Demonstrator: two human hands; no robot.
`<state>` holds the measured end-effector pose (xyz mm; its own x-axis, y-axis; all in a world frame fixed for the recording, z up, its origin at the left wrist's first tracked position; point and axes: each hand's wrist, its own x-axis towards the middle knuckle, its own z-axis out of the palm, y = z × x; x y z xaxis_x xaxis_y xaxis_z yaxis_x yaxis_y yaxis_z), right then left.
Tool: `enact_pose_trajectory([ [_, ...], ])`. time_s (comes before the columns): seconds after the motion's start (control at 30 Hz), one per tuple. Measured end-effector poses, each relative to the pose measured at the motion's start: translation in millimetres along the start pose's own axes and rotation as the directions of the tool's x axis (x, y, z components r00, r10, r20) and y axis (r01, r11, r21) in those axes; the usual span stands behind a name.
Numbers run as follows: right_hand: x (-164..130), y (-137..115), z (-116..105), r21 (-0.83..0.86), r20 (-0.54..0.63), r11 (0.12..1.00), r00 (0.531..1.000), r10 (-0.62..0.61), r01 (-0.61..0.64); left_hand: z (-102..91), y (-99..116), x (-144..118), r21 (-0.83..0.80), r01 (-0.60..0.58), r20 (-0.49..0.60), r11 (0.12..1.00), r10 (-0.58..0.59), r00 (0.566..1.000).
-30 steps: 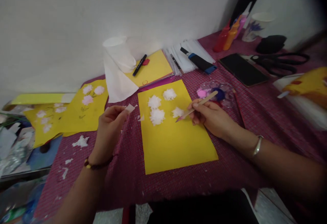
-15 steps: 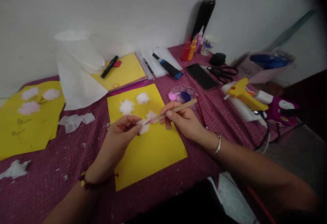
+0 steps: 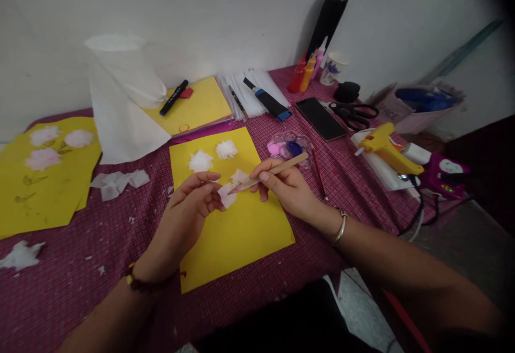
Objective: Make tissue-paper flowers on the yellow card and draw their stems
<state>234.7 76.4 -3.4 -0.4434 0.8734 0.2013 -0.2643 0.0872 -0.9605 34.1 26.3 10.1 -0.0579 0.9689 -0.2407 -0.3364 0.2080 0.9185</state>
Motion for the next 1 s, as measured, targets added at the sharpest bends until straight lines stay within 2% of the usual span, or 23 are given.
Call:
enact_pose_trajectory([
  [0.1,2,4,-1,0.082,-0.026,0.996,0.999,0.038,-0.036,1.0,1,0,-0.161,0.085,0.031,0.983,-0.081,0.996],
  [0.23,3,9,-2,0.208,0.003,0.974,0.996,0.092,-0.091,4.9,-3,-1,-0.257,0.181,0.052,0.949,-0.174,0.983],
  [0.47,2,8,0,0.22,0.02,0.968,0.993,0.118,-0.12,6.9,-9,-1,-0.281,0.148,0.076,0.948,-0.132,0.988],
  [0.67,1,8,2,0.249,0.025,0.962,0.994,0.109,-0.112,12.2,-5,-3,-0.14,0.099,-0.019,0.985,-0.103,0.995],
  [0.73,0,7,3,0.243,0.027,0.96,0.991,0.134,-0.137,12.7,-4,-5,-0.081,0.042,-0.052,0.996,-0.046,0.998],
  [0.8,0,7,4,0.226,0.02,0.962,0.988,0.153,-0.154,12.6,-5,-8,0.035,-0.069,-0.069,0.997,0.071,0.995],
  [0.87,-1,8,6,0.196,-0.001,0.969,0.988,0.154,-0.151,13.2,-4,-11,0.215,-0.207,-0.058,0.954,0.224,0.973],
  [0.93,0,8,8,0.161,-0.035,0.978,0.99,0.137,-0.129,16.2,1,-13,0.394,-0.317,-0.014,0.863,0.351,0.936],
  [1.0,3,5,8,0.153,-0.083,0.982,0.989,0.125,-0.112,22.2,11,-11,0.522,-0.373,0.06,0.767,0.403,0.913],
])
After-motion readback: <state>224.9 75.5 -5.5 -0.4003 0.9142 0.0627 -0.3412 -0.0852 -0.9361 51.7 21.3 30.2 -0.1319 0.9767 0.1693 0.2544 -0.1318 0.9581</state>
